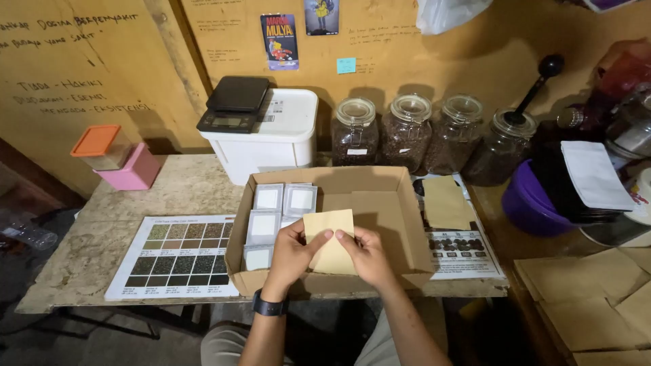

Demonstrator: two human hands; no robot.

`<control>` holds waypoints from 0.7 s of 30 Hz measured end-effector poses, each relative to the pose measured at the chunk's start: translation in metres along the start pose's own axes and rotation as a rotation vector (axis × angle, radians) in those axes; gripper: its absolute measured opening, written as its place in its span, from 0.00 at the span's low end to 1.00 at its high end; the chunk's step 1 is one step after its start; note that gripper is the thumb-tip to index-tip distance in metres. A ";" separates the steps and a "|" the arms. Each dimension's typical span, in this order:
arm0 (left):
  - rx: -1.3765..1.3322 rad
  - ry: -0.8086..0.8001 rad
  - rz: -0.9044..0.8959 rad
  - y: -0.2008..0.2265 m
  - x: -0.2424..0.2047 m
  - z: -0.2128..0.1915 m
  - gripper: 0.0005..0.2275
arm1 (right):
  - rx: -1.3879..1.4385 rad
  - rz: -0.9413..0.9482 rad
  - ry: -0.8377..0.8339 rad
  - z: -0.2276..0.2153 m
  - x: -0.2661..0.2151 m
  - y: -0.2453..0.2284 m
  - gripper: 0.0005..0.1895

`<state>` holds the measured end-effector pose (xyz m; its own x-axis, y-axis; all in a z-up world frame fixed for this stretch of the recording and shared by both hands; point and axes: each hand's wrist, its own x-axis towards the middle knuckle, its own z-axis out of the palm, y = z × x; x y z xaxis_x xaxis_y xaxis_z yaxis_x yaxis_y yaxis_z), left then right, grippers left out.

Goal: The person repeatedly picks small white packets from a cardboard box and places them into brown paper bags. They fold the top of each bag to close it and set the filled bags on a nearby table. The process is repeated for multiple packets throughout the clip.

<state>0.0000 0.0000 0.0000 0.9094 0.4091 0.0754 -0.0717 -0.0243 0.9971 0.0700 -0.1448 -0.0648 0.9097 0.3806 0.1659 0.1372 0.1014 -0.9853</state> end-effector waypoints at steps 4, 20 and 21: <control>-0.003 0.044 0.013 -0.020 0.006 -0.002 0.07 | 0.009 -0.032 -0.041 0.010 -0.003 -0.039 0.12; 0.179 0.234 0.221 -0.068 0.005 -0.005 0.03 | -0.080 -0.112 0.216 0.003 0.013 0.036 0.13; 0.210 0.228 0.273 -0.063 0.004 -0.004 0.04 | -0.142 -0.135 0.163 0.001 0.017 0.048 0.18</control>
<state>0.0063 0.0064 -0.0630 0.7524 0.5531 0.3576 -0.1914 -0.3360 0.9222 0.0919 -0.1329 -0.1091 0.9290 0.2183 0.2989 0.3049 0.0066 -0.9524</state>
